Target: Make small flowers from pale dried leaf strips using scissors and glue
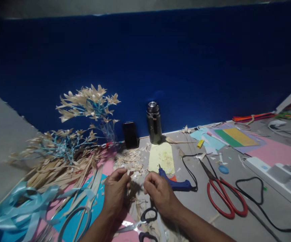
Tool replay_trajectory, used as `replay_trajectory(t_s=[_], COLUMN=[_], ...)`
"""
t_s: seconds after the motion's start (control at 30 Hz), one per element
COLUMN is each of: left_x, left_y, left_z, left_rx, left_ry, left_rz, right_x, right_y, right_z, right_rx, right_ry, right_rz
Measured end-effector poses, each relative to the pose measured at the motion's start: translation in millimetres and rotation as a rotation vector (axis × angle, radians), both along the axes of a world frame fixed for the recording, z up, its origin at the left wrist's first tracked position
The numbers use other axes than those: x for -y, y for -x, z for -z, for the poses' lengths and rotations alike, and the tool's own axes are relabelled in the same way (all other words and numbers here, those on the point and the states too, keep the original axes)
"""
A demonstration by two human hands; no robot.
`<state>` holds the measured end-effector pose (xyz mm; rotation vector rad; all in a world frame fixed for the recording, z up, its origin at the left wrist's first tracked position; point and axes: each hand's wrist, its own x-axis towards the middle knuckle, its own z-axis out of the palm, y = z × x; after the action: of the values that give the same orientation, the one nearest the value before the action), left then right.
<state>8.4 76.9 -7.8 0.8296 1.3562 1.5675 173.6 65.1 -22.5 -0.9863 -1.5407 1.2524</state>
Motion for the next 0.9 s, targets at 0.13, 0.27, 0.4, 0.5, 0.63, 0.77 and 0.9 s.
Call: replay_trajectory(t_s=[0.13, 0.27, 0.4, 0.5, 0.63, 0.77, 0.9], left_x=[1.9, 1.4, 1.3, 2.4, 4.1, 6.1, 8.2], left_y=[-1.5, -0.2, 1.5, 1.7, 1.6, 0.5, -2.6], left_z=[1.6, 6.6, 10.8, 10.4, 9.4, 12.2, 12.8], left_rx=[-0.009, -0.018, -0.017, -0.006, -0.036, -0.033, -0.003], left_ry=[-0.01, -0.018, -0.018, -0.02, -0.06, -0.091, -0.094], left_rz=[0.029, 0.052, 0.072, 0.089, 0.065, 0.041, 0.037], right_x=[-4.3, -9.2, -9.2, -7.4, -6.8, -9.2, -10.6], right_y=[-2.8, -1.6, 1.8, 3.1, 2.4, 1.9, 1.5], right_z=[6.3, 6.3, 1.7, 0.6, 7.9, 20.4, 27.4], right_rx=[0.02, 0.065, 0.079, 0.094, 0.227, 0.328, 0.339], right_ry=[-0.06, -0.09, -0.089, -0.095, -0.281, -0.44, -0.529], right_rz=[0.017, 0.07, 0.103, 0.06, 0.018, 0.037, 0.075])
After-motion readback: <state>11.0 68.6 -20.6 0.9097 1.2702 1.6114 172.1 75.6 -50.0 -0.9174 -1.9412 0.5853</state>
